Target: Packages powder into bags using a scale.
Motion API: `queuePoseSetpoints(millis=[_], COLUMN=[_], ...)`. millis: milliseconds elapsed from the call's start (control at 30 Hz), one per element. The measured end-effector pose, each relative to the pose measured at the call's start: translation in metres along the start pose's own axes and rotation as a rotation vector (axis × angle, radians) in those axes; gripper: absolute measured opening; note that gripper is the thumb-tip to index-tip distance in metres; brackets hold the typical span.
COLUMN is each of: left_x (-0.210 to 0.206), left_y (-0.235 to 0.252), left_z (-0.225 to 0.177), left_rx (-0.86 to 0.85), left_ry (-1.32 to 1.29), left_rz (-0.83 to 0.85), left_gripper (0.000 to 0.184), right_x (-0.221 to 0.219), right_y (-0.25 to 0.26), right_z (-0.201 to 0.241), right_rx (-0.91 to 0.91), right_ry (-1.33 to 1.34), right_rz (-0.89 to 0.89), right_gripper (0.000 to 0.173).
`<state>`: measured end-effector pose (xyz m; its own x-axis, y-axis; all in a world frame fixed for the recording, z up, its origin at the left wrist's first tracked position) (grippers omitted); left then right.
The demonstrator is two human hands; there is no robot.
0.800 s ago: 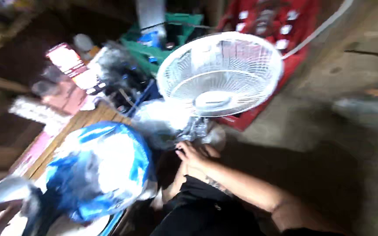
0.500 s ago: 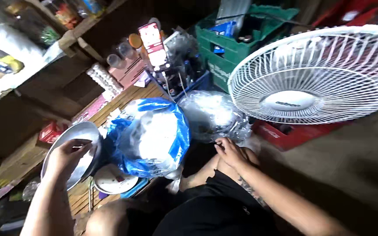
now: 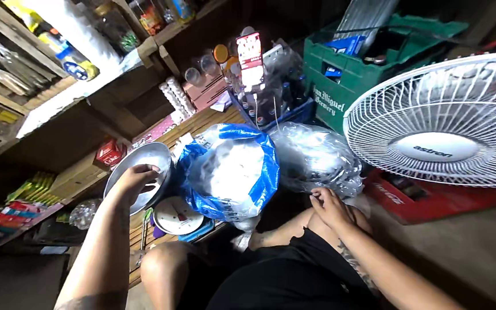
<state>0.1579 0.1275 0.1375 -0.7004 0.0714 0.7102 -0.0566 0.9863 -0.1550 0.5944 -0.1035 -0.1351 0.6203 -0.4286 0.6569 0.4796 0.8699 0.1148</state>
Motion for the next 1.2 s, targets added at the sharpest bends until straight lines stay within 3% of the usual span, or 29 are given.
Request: queuePoseSetpoints(millis=[200, 300, 500, 800, 1033, 1200], left_x=[0.004, 0.007, 0.003, -0.010, -0.008, -0.007], left_y=[-0.004, -0.007, -0.035, -0.040, -0.032, -0.027], left_z=[-0.010, -0.019, -0.053, -0.055, -0.051, -0.048], left_rx=[-0.073, -0.207, -0.507, -0.543, -0.512, -0.465], left_ry=[-0.029, 0.185, 0.623, 0.796, 0.688, 0.577], left_rz=[0.041, 0.026, -0.161, -0.289, -0.163, -0.010], left_gripper=[0.010, 0.012, 0.012, 0.029, 0.014, 0.026], right_x=[0.001, 0.002, 0.002, 0.002, 0.002, 0.002], right_y=[0.000, 0.000, 0.000, 0.000, 0.000, -0.001], right_z=[0.001, 0.002, 0.002, 0.001, 0.001, 0.002], right_rx=[0.002, 0.004, -0.019, -0.011, 0.007, 0.014], right_ry=[0.001, 0.012, 0.037, 0.013, 0.008, 0.027], right_rz=[-0.013, -0.009, 0.017, 0.011, -0.010, -0.005], right_gripper=[0.034, 0.034, 0.034, 0.032, 0.031, 0.030])
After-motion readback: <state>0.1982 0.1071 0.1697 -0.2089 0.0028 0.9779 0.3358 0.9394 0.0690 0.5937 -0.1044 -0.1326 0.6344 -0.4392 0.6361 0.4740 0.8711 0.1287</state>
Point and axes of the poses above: each hand's wrist, its own y-axis towards the middle knuckle, its own x-axis out of the back of the hand, z = x × y, the point moved 9 cm from there along y, towards the middle knuckle, and after that the axes turned 5 degrees about -z, right-handed, at the moved point
